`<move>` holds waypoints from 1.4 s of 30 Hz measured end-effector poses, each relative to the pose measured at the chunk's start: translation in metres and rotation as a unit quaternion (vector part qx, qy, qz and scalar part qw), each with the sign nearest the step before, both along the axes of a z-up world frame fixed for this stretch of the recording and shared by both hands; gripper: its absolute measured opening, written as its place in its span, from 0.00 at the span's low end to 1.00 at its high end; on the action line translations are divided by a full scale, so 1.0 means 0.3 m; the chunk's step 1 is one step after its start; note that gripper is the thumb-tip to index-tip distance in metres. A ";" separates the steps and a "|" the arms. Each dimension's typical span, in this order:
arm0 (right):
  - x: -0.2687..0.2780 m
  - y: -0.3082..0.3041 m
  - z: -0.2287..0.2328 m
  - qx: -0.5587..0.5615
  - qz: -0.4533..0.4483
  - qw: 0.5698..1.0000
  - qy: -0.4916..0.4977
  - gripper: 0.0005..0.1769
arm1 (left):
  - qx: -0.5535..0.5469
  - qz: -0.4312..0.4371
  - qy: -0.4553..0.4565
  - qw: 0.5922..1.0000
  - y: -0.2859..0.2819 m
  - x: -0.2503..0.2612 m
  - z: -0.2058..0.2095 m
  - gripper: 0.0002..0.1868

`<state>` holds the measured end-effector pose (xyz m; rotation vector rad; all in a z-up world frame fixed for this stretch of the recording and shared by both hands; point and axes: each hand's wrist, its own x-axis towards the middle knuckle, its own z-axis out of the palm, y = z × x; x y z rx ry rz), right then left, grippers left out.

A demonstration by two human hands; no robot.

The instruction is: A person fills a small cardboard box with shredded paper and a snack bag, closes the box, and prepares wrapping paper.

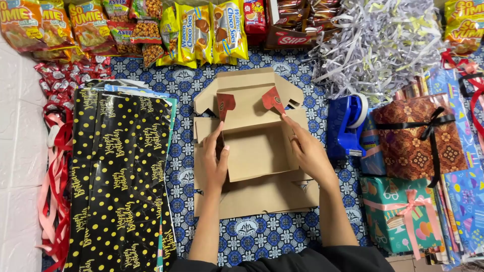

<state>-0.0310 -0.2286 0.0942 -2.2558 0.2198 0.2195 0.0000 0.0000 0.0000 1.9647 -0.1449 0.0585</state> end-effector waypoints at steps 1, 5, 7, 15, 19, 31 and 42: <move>0.000 -0.003 0.004 -0.003 -0.003 1.000 -0.002 0.32 | -0.003 -0.003 -0.002 1.000 -0.002 -0.009 -0.016 0.30; 0.032 -0.052 0.029 -0.008 0.010 0.998 -0.063 0.28 | -0.033 0.021 0.022 0.999 -0.008 -0.030 -0.017 0.29; 0.073 -0.124 0.072 -0.026 0.014 0.994 -0.103 0.27 | -0.030 0.021 0.035 0.999 -0.009 -0.031 0.009 0.30; 0.472 -0.722 -0.005 -0.294 -0.238 0.909 -0.176 0.43 | 0.135 0.060 -0.046 0.988 -0.006 -0.015 -0.028 0.26; 0.640 -0.839 -0.073 -0.292 -0.326 0.885 -0.158 0.45 | 0.102 0.062 -0.058 0.991 -0.008 -0.018 -0.020 0.26; 0.778 -0.841 -0.141 -0.374 -0.326 0.846 -0.193 0.21 | 0.153 0.069 -0.013 0.986 -0.004 -0.011 -0.030 0.26; 0.556 -0.731 0.001 -0.400 -0.236 0.823 -0.327 0.18 | 0.116 0.060 -0.059 0.990 -0.009 -0.011 -0.019 0.28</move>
